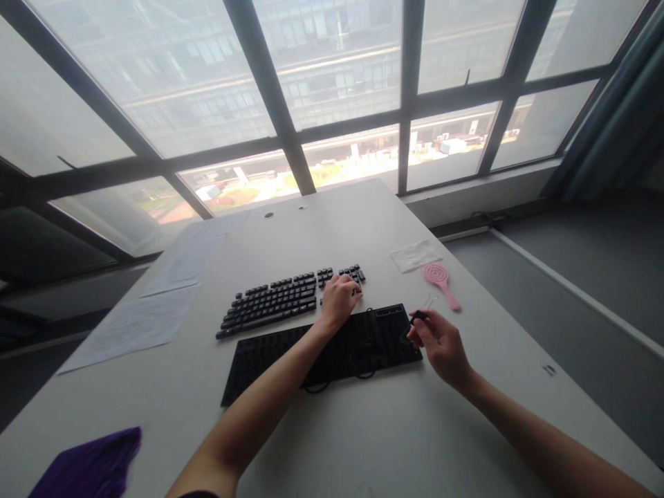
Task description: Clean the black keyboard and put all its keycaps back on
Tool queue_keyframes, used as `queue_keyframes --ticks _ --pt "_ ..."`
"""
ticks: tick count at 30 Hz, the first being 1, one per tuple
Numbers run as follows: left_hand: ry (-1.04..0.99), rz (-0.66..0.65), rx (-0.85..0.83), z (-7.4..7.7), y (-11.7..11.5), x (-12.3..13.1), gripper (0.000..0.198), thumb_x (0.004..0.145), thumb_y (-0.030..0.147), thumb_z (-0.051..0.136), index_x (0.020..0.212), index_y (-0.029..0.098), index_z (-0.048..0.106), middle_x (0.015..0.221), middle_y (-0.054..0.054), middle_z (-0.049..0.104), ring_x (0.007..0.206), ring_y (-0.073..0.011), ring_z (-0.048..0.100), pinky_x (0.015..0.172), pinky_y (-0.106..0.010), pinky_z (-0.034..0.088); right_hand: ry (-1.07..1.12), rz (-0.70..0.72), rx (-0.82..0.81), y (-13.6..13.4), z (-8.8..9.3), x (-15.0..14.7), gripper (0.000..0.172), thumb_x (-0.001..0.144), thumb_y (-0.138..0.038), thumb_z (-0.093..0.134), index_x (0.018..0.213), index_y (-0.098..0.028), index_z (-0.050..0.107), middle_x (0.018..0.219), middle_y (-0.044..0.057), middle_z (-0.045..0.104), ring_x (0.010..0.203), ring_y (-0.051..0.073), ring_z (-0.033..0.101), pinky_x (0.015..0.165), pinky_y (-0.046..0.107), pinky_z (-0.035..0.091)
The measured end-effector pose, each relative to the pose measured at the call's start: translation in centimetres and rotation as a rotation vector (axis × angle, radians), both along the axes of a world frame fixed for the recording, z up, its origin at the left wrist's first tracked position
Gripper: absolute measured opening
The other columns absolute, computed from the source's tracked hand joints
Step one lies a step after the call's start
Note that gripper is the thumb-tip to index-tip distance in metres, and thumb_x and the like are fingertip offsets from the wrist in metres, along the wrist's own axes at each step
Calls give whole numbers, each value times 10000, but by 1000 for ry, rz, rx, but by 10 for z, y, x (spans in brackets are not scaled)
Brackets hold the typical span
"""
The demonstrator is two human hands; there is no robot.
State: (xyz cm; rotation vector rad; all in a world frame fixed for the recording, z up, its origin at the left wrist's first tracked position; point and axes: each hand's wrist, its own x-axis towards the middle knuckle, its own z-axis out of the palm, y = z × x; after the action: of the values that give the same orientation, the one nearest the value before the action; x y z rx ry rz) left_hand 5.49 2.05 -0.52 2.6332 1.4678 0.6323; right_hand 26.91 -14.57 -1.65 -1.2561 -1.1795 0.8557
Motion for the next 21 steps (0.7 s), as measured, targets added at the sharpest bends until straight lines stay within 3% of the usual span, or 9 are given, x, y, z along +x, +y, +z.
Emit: queue_keyframes --ticks 4,6,9,12,14,17,21 --pt "-51 1 38 13 -15 -2 69 880 272 727 883 215 765 982 -57 688 970 -240 572 925 -382 466 -15 -76 58 5 6 7 259 945 -426 592 857 -186 633 785 55 686 745 199 669 708 311 563" --pt "-78 -14 42 19 -36 -3 120 931 256 653 886 206 753 971 -61 685 954 -237 570 924 -386 467 3 -65 39 9 8 12 226 940 -394 577 857 -186 610 803 60 692 763 206 682 729 324 564" --pt "-113 -129 -31 19 -78 -1 153 968 234 582 963 212 733 980 -63 685 963 -231 579 914 -386 478 -54 -40 0 15 7 17 151 925 -336 529 865 -199 549 759 27 653 647 173 634 646 295 533" --pt "-126 -286 -116 8 -115 3 160 963 256 597 1073 233 711 1037 -70 688 981 -229 586 893 -386 488 -289 -64 -6 14 5 17 99 899 -298 502 837 -221 500 714 -8 592 605 156 565 606 268 469" --pt "-120 -358 -127 0 -130 7 243 934 310 661 1169 255 686 1149 -77 678 1050 -244 577 913 -405 481 -513 -75 -65 8 4 15 155 910 -336 512 800 -230 484 671 -18 570 589 159 549 594 267 423" --pt "-82 -406 -119 -9 -137 12 445 862 396 760 1280 305 639 1304 -74 632 1149 -276 544 941 -436 459 -865 -68 -240 -5 2 11 314 941 -464 538 734 -232 491 620 -3 588 552 177 559 548 278 326" --pt "-42 -409 -113 -12 -135 15 425 862 348 766 1270 334 650 1342 -67 612 1185 -281 520 957 -442 437 -1127 -44 -389 -20 -3 6 376 980 -525 509 770 -225 596 701 77 695 611 237 652 539 290 286"
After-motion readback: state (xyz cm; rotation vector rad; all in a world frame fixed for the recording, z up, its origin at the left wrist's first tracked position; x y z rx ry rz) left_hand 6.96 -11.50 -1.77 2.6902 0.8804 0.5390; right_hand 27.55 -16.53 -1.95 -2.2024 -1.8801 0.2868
